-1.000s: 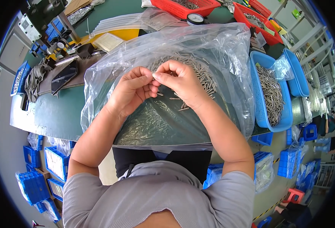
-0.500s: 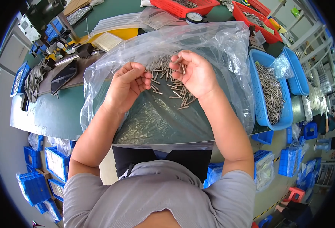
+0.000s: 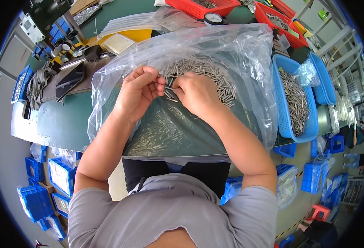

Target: Inspecting and sorting small metal pins from a plastic bag at a factory workbench.

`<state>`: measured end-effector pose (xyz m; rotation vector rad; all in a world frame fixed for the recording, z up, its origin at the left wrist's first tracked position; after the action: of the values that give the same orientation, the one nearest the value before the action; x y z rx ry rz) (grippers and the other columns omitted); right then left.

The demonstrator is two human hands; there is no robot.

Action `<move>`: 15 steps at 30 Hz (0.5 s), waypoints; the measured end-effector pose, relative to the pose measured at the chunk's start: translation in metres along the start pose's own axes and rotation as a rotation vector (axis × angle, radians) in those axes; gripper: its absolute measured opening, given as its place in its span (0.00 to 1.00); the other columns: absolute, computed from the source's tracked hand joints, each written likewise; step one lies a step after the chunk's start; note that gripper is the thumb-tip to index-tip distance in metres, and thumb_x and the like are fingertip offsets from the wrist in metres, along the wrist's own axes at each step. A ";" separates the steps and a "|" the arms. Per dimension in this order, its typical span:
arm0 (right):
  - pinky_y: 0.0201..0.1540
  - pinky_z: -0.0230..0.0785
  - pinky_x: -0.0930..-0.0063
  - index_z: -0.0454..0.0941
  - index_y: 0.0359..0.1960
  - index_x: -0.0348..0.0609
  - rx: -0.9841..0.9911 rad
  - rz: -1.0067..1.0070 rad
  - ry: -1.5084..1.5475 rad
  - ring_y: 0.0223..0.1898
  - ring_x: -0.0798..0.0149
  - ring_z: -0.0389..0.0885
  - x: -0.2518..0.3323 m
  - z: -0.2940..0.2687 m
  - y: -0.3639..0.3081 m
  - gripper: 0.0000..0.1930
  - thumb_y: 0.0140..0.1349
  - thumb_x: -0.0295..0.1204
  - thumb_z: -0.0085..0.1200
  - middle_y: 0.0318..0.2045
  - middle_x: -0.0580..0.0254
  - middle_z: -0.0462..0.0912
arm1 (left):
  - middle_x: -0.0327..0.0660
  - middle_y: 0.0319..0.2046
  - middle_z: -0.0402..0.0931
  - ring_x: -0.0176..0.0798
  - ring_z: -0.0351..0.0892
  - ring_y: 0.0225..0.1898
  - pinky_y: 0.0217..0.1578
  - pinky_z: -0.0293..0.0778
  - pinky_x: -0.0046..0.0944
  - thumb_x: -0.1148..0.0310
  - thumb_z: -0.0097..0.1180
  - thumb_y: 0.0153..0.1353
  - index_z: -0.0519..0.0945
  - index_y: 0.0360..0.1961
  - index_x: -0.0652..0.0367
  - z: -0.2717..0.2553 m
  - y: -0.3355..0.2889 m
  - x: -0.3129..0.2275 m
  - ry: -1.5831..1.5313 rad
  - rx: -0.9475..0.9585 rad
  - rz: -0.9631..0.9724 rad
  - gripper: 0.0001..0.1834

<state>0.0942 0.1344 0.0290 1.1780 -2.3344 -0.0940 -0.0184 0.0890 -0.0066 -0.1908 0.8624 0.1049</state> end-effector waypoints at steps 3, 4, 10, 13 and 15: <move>0.33 0.70 0.64 0.79 0.30 0.43 -0.007 0.018 0.032 0.30 0.56 0.79 -0.004 -0.002 0.001 0.05 0.51 0.28 0.57 0.27 0.57 0.78 | 0.45 0.28 0.77 0.37 0.77 0.27 0.31 0.74 0.35 0.73 0.49 0.62 0.72 0.34 0.61 -0.001 0.001 0.002 0.002 0.010 -0.006 0.03; 0.32 0.69 0.67 0.79 0.31 0.42 -0.008 0.048 0.090 0.28 0.58 0.79 -0.009 -0.003 0.002 0.06 0.51 0.27 0.57 0.28 0.56 0.79 | 0.45 0.28 0.77 0.37 0.76 0.27 0.31 0.74 0.35 0.72 0.49 0.62 0.72 0.34 0.60 -0.001 0.001 0.003 -0.001 0.014 -0.013 0.03; 0.33 0.66 0.79 0.77 0.33 0.36 -0.024 0.258 0.689 0.28 0.76 0.73 -0.036 -0.016 0.005 0.07 0.59 0.28 0.54 0.26 0.67 0.79 | 0.43 0.27 0.77 0.36 0.75 0.25 0.30 0.73 0.33 0.72 0.49 0.63 0.72 0.34 0.60 0.001 0.001 0.012 0.043 0.038 -0.102 0.03; 0.35 0.65 0.81 0.75 0.33 0.35 -0.023 0.256 0.823 0.30 0.79 0.70 -0.033 -0.016 0.004 0.07 0.59 0.28 0.54 0.27 0.71 0.77 | 0.43 0.27 0.77 0.36 0.75 0.25 0.30 0.73 0.33 0.72 0.49 0.63 0.72 0.34 0.61 0.002 -0.001 0.015 0.055 0.038 -0.129 0.04; 0.35 0.65 0.82 0.76 0.33 0.35 -0.015 0.248 0.866 0.31 0.79 0.70 -0.027 -0.017 0.004 0.07 0.59 0.28 0.54 0.27 0.71 0.77 | 0.43 0.27 0.77 0.36 0.75 0.25 0.30 0.73 0.33 0.72 0.49 0.63 0.72 0.34 0.61 0.003 0.000 0.016 0.059 0.055 -0.131 0.04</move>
<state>0.1130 0.1604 0.0328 0.6972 -1.6658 0.4064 -0.0056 0.0900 -0.0172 -0.1990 0.9085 -0.0473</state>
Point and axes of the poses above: each hand's wrist, its own y-axis towards the middle knuckle, its own z-axis out of the palm, x = y × z, the point moved 9 cm from there along y, towards the middle knuckle
